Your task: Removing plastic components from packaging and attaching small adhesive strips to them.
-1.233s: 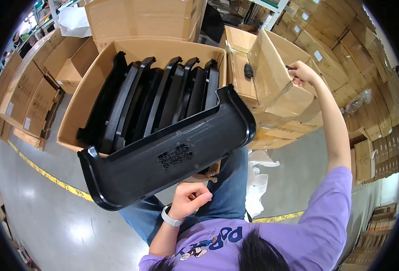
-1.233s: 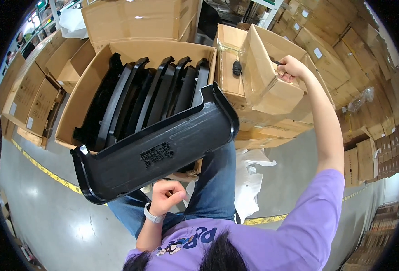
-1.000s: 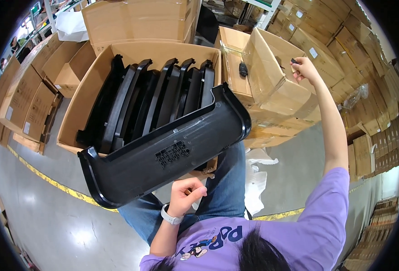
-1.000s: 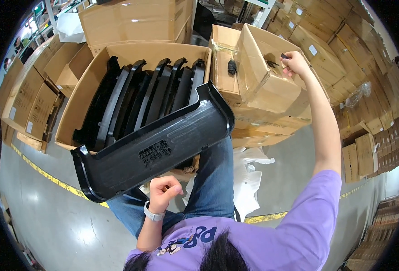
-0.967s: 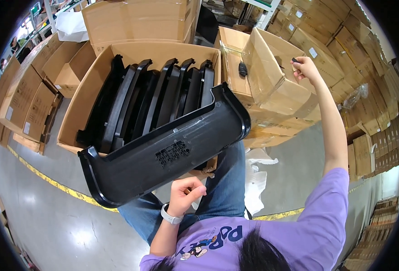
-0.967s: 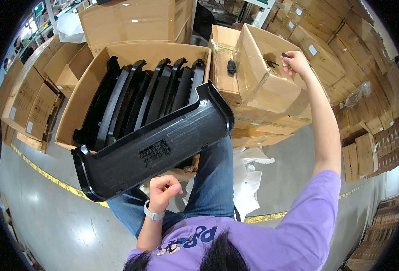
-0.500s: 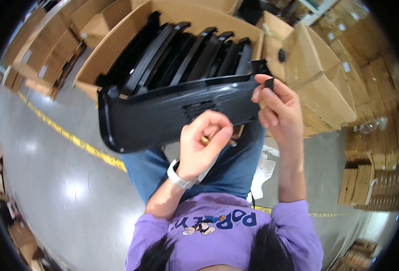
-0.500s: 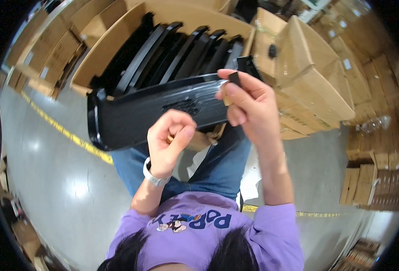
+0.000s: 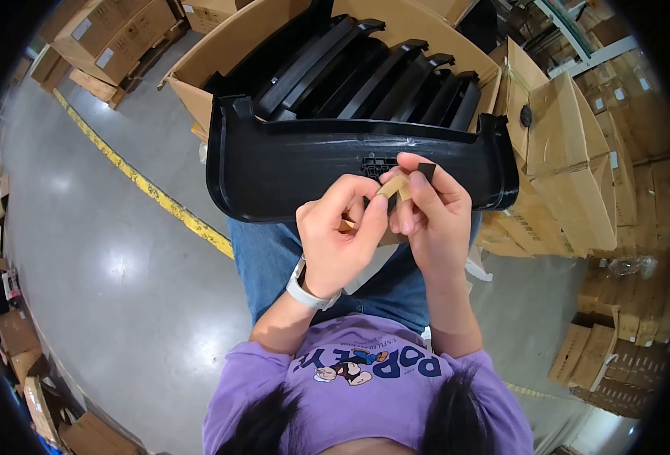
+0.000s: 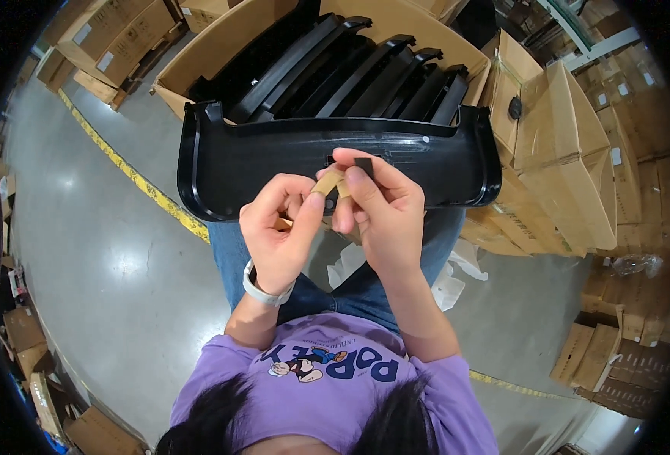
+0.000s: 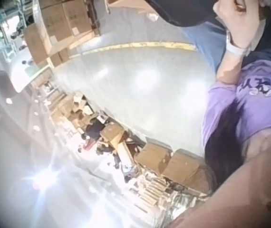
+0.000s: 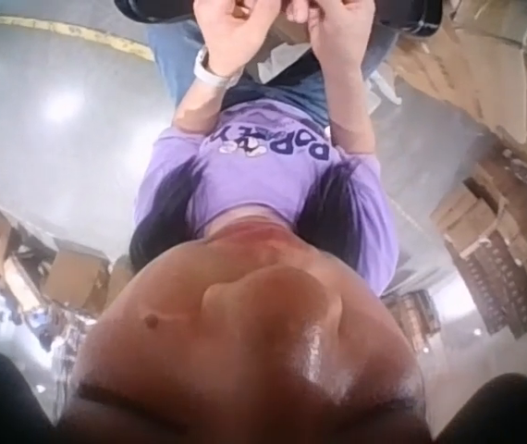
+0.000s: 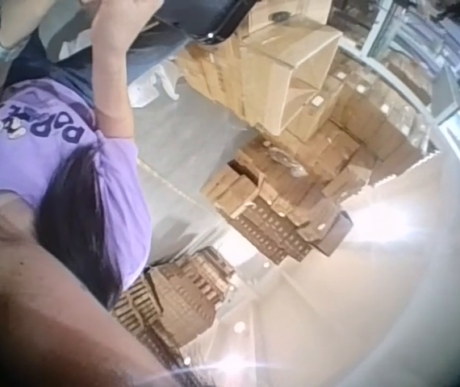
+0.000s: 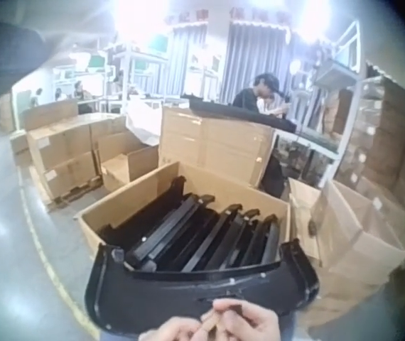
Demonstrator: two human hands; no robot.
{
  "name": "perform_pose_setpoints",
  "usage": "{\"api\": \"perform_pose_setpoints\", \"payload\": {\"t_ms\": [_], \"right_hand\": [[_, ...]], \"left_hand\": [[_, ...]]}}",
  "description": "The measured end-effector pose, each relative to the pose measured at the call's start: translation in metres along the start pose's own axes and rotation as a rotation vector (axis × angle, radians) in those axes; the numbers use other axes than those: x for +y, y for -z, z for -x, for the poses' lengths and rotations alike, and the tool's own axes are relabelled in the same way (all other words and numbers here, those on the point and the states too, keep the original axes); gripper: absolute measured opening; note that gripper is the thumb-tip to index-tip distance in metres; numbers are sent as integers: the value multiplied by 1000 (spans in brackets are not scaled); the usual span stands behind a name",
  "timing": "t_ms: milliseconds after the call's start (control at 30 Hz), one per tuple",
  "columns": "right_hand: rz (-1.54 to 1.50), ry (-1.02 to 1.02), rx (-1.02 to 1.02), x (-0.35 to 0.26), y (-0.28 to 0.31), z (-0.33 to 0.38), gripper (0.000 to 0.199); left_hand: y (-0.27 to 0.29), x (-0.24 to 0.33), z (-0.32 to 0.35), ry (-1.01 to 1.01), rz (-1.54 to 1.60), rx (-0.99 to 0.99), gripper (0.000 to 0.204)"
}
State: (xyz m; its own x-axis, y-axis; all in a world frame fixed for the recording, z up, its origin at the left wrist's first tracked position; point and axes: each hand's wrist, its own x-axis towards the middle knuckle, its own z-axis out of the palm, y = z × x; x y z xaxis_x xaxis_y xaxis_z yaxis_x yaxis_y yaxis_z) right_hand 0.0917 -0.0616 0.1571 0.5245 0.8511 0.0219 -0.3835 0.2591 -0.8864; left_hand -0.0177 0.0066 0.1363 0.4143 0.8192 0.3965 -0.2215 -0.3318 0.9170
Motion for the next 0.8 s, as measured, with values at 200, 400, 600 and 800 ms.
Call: {"api": "perform_pose_setpoints", "payload": {"t_ms": [200, 400, 600, 800], "right_hand": [[-246, -165, 107, -4, 2, -7, 19], [-306, -194, -102, -3, 16, -9, 34], [-126, -205, -86, -10, 8, -1, 26], [467, 141, 27, -9, -4, 9, 17]], "left_hand": [[8, 3, -1, 97, 82, -2, 5], [10, 9, -3, 98, 145, -17, 5], [11, 8, -3, 125, 180, -21, 5], [9, 5, -2, 114, 95, -79, 6]]}}
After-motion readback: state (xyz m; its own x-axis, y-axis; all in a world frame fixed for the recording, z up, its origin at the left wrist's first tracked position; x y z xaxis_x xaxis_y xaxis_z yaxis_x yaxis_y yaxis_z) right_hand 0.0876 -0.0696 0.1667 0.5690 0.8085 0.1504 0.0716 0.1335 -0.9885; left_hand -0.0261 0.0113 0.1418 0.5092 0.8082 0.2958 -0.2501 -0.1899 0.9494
